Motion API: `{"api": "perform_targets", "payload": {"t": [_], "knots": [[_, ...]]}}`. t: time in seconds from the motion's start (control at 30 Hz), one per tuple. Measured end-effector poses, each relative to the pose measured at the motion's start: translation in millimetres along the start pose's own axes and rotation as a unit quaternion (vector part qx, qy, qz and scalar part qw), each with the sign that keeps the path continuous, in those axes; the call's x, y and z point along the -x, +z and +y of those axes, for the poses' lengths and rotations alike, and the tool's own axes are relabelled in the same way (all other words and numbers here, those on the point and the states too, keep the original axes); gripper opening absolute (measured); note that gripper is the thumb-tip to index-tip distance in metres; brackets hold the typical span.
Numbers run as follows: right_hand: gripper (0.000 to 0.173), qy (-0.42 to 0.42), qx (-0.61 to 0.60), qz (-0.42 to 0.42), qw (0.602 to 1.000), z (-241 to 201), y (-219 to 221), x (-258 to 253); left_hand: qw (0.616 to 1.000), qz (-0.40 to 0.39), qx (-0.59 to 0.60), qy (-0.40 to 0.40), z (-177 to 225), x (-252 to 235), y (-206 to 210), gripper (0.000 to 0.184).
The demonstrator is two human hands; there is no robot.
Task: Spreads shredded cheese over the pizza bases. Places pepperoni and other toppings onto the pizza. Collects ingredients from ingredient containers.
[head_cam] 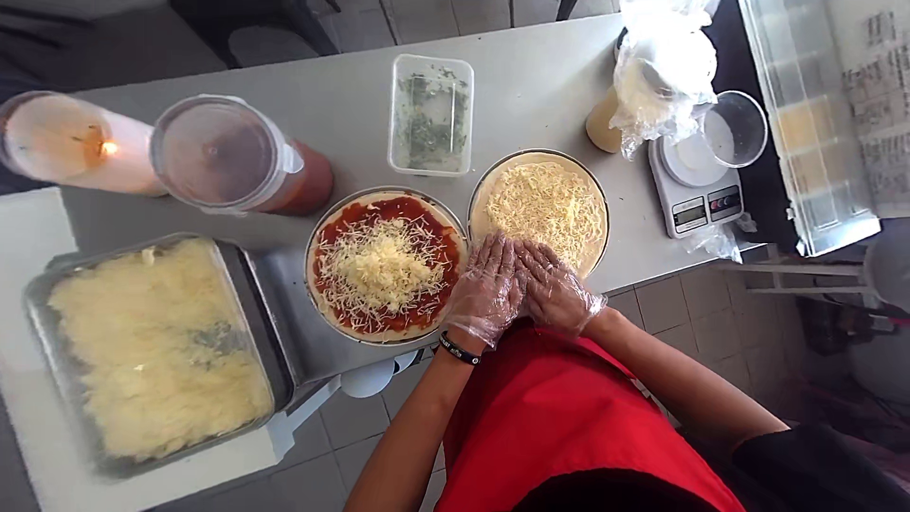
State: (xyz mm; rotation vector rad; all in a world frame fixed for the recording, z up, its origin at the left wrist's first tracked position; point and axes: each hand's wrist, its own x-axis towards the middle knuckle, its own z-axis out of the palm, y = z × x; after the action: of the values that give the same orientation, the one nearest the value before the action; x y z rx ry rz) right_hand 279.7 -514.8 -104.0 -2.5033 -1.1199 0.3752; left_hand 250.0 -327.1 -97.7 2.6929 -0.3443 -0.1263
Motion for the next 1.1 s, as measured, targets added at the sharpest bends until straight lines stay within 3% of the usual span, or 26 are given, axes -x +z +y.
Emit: {"api": "perform_targets", "payload": {"t": [0.17, 0.3, 0.37, 0.5, 0.57, 0.7, 0.87, 1.1], "knots": [[0.056, 0.027, 0.024, 0.021, 0.999, 17.3, -1.9, 36.2, 0.998, 0.038, -0.009, 0.054, 14.9, 16.6, 24.5, 0.059], [0.057, 0.043, 0.031, 0.032, 0.998, 25.2, -4.8, 44.3, 0.998, 0.021, -0.017, 0.057, 23.5, 13.2, 37.9, 0.062], [0.058, 0.06, 0.02, 0.024, 0.998, 28.9, -12.2, 47.4, 0.998, 0.021, -0.018, 0.051, 29.7, 3.4, 34.4, 0.062], [0.061, 0.152, -0.012, 0.116, 0.981, 52.0, -30.4, 52.0, 0.998, -0.02, -0.022, 0.063, 40.0, -39.5, 21.9, 0.067], [0.064, 0.184, -0.015, 0.117, 0.976, 63.3, -26.4, 52.1, 0.997, -0.034, -0.025, 0.07, 42.9, -63.5, 24.7, 0.068], [0.061, 0.134, -0.036, 0.089, 0.986, 61.2, -17.8, 51.8, 0.994, -0.065, -0.013, 0.081, 55.8, -89.0, 30.8, 0.063], [0.062, 0.153, -0.047, 0.127, 0.979, 67.3, -4.2, 60.0, 0.993, -0.072, -0.027, 0.084, 60.7, -96.0, 35.7, 0.061], [0.06, 0.128, -0.119, 0.193, 0.966, 79.8, -9.6, 67.1, 0.982, -0.102, -0.001, 0.158, 62.0, -94.6, 32.0, 0.058]]}}
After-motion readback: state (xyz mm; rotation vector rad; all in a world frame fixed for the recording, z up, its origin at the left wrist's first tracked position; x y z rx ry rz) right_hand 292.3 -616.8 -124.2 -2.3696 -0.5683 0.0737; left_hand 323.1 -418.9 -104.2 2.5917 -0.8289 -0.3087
